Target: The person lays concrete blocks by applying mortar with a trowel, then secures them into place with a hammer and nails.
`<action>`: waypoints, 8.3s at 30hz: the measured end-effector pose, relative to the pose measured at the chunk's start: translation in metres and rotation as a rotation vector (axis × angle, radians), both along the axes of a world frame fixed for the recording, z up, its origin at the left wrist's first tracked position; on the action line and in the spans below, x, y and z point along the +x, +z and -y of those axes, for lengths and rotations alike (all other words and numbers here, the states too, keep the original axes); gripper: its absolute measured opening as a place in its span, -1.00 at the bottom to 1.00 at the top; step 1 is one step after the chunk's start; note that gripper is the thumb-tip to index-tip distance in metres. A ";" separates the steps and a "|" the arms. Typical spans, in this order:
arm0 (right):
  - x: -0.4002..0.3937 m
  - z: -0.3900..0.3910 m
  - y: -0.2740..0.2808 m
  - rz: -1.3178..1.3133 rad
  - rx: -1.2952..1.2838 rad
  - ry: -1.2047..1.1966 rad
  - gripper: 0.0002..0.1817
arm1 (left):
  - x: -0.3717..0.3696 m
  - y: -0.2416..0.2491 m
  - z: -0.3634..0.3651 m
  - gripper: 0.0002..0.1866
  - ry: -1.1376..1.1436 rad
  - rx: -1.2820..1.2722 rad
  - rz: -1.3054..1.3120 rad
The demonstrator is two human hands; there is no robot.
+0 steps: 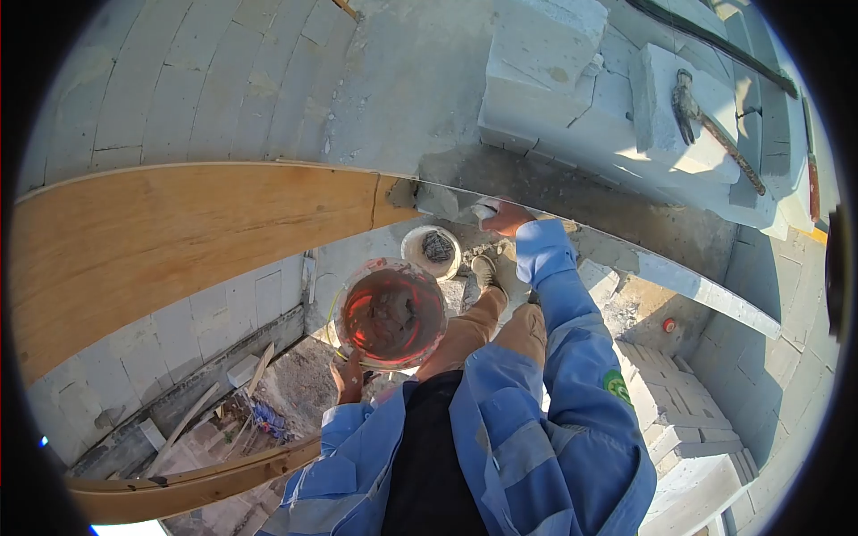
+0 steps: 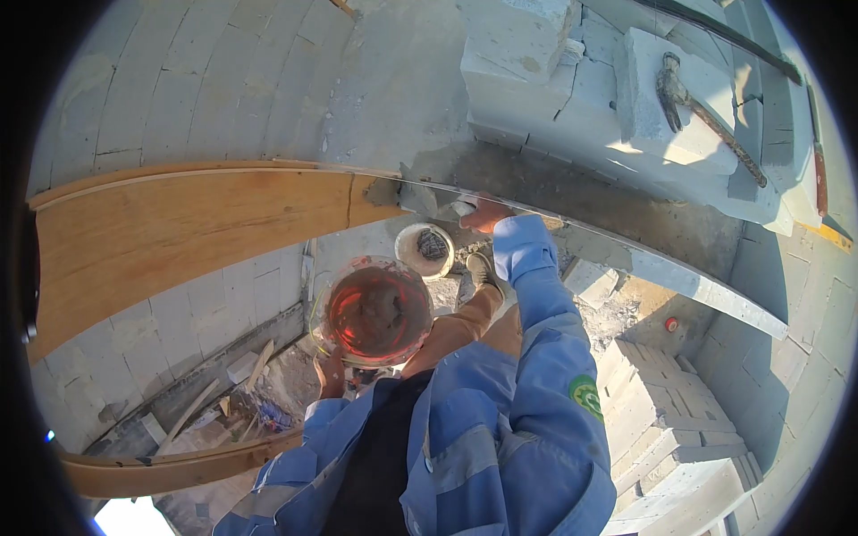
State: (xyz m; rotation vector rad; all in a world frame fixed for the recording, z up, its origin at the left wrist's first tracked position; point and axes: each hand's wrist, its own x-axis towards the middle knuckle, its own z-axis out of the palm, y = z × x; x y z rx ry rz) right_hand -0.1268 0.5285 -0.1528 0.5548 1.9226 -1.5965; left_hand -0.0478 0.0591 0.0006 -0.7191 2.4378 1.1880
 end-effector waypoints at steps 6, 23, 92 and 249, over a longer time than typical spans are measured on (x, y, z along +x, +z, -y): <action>-0.022 -0.030 0.009 -0.164 -0.087 0.172 -0.48 | -0.003 0.001 0.002 -0.82 -0.020 -0.003 -0.002; 0.003 0.001 -0.004 -0.485 0.301 0.088 -0.38 | -0.012 -0.006 -0.014 -0.78 -0.146 -0.097 0.134; 0.014 0.193 0.062 -0.132 -0.432 -0.724 -0.76 | -0.017 -0.037 -0.023 -0.83 -0.188 0.052 0.054; 0.765 0.108 0.106 0.021 -0.050 -1.976 -0.52 | 0.346 0.171 -0.467 -0.68 -1.008 1.019 0.510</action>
